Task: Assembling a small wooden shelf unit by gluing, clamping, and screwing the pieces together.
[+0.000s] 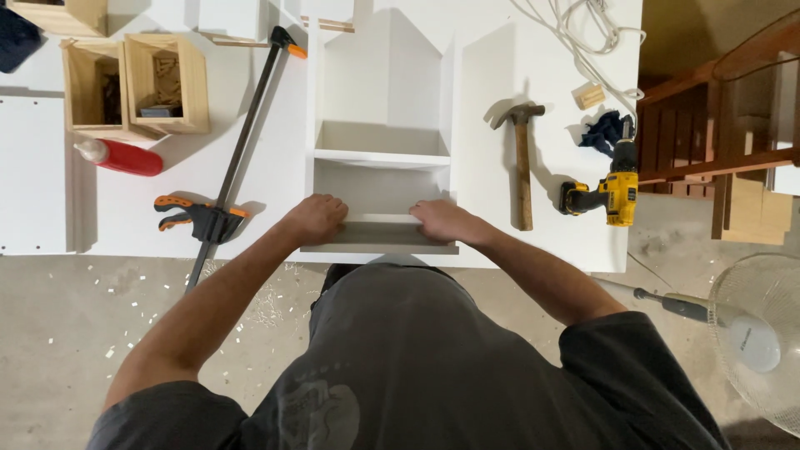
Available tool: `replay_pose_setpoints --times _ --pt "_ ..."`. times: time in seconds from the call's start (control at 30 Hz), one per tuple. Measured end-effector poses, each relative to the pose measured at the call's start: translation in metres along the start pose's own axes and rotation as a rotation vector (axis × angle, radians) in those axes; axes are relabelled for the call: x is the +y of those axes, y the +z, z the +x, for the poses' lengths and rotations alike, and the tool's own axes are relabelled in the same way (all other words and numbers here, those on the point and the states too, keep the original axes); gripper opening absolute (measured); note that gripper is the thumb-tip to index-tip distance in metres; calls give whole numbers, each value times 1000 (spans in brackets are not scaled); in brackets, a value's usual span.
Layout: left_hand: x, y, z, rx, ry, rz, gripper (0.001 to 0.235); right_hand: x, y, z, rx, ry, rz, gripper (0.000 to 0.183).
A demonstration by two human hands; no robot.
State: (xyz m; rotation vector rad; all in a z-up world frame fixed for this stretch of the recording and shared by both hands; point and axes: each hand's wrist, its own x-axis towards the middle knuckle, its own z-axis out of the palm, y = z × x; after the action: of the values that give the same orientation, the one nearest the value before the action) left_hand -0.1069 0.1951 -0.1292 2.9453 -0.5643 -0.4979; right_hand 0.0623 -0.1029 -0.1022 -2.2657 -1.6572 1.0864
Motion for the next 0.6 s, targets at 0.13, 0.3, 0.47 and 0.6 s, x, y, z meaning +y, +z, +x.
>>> replay_pose_setpoints --times 0.13,0.3,0.47,0.6 --pt "3 -5 1 -30 -20 9 25 -5 -6 -2 30 -12 -107 26" --pt "3 -23 7 -139 -70 -9 31 14 8 3 119 -54 -415 26" --pt "2 -4 11 -147 -78 31 32 22 20 5 94 -45 -397 33" --pt "2 0 10 -82 -78 30 31 16 12 4 71 -42 -320 32"
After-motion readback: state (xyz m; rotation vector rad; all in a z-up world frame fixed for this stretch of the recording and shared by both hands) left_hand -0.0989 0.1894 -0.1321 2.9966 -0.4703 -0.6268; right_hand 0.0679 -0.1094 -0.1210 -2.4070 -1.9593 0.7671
